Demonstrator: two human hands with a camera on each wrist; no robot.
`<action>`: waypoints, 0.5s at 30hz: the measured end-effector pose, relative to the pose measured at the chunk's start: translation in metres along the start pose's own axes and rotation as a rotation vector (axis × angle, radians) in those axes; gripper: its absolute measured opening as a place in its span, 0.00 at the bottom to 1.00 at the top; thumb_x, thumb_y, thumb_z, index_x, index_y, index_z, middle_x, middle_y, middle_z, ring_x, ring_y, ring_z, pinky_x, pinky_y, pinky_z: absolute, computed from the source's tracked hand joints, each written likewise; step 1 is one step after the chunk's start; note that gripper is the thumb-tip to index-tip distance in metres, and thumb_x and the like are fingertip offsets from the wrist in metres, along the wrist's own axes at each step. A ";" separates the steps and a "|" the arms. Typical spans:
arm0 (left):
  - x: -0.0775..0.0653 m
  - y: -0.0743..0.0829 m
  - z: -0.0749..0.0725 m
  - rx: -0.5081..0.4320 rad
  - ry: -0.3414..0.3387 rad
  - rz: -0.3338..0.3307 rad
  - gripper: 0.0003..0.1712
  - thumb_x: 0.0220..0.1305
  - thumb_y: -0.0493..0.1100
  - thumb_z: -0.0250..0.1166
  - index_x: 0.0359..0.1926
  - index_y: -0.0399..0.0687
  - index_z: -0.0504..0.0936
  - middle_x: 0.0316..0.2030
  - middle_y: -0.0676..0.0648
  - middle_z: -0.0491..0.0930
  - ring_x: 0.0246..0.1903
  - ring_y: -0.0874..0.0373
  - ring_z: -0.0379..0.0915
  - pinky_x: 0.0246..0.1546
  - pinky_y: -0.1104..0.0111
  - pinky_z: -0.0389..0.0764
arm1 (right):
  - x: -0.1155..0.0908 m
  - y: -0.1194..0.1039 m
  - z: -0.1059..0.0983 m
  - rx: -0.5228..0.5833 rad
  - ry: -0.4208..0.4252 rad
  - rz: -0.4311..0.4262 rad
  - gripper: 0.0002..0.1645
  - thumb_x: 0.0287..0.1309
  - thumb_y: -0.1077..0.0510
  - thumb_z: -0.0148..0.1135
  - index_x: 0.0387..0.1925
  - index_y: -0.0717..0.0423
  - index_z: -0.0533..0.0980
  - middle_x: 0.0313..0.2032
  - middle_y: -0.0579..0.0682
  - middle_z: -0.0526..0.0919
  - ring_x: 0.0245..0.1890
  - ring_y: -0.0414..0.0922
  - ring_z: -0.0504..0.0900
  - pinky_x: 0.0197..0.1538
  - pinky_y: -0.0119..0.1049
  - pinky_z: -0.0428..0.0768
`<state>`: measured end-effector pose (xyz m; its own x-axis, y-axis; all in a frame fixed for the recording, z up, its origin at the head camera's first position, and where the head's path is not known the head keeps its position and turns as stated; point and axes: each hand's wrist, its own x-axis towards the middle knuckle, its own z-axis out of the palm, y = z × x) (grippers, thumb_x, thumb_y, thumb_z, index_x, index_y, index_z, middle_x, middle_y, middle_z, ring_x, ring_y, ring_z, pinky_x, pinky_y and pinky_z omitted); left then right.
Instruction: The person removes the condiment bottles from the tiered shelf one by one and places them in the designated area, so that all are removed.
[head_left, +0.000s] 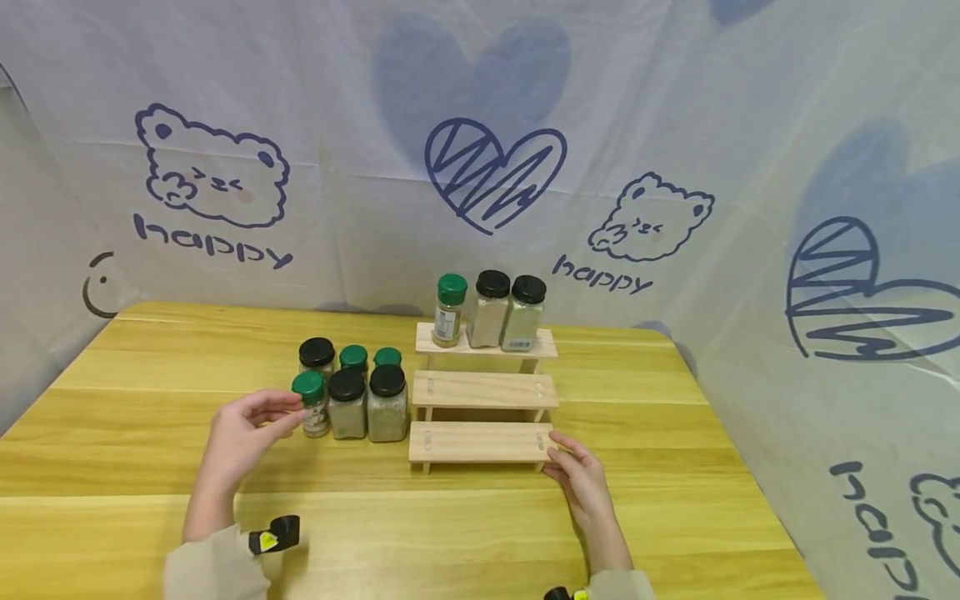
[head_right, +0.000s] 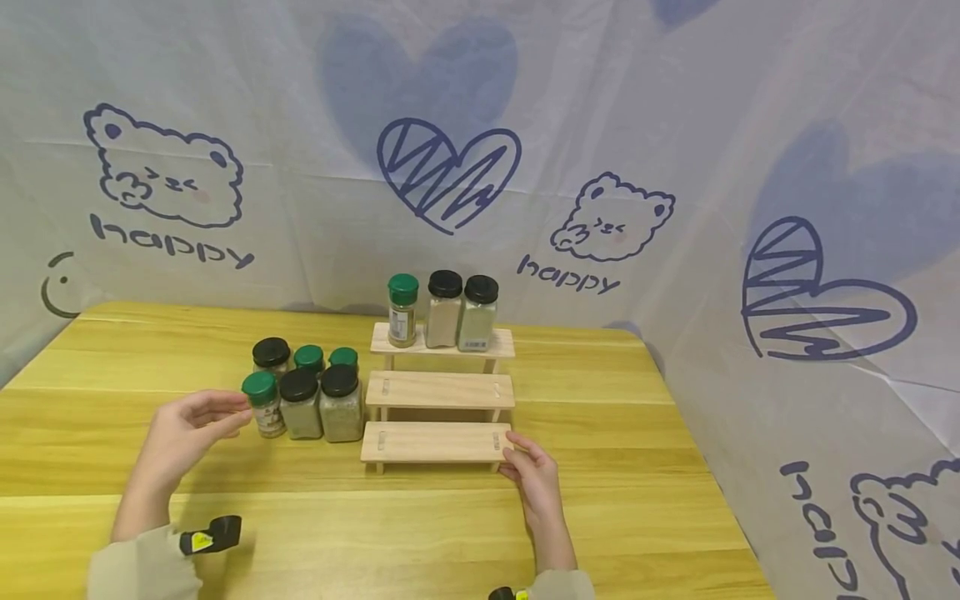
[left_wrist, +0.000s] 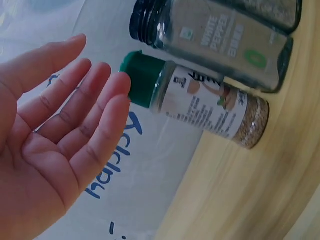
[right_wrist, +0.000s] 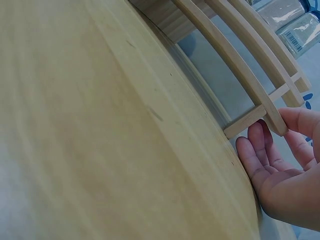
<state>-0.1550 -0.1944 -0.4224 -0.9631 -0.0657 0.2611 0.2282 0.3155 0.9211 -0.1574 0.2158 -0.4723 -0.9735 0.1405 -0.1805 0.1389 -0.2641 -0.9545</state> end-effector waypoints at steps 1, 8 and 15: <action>0.000 0.001 0.001 -0.012 -0.008 0.003 0.15 0.54 0.39 0.65 0.41 0.33 0.78 0.32 0.47 0.81 0.29 0.64 0.76 0.27 0.75 0.78 | 0.000 0.000 0.000 0.003 0.001 0.000 0.18 0.56 0.71 0.52 0.49 0.70 0.71 0.36 0.52 0.73 0.28 0.41 0.77 0.38 0.32 0.79; -0.004 0.028 0.012 0.019 -0.040 -0.010 0.16 0.55 0.36 0.64 0.42 0.28 0.76 0.34 0.42 0.80 0.30 0.68 0.74 0.30 0.77 0.76 | -0.001 0.000 0.000 0.009 0.000 0.004 0.17 0.55 0.71 0.52 0.48 0.69 0.72 0.35 0.51 0.73 0.28 0.41 0.77 0.39 0.33 0.79; -0.002 0.034 0.024 -0.046 -0.070 -0.007 0.15 0.54 0.35 0.64 0.42 0.28 0.77 0.35 0.40 0.80 0.30 0.65 0.75 0.30 0.71 0.78 | 0.000 0.000 0.000 0.017 0.000 0.002 0.18 0.55 0.72 0.53 0.49 0.69 0.72 0.34 0.51 0.74 0.28 0.41 0.77 0.39 0.33 0.79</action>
<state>-0.1488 -0.1605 -0.3989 -0.9720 -0.0006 0.2349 0.2259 0.2715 0.9355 -0.1570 0.2160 -0.4723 -0.9732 0.1398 -0.1827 0.1380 -0.2805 -0.9499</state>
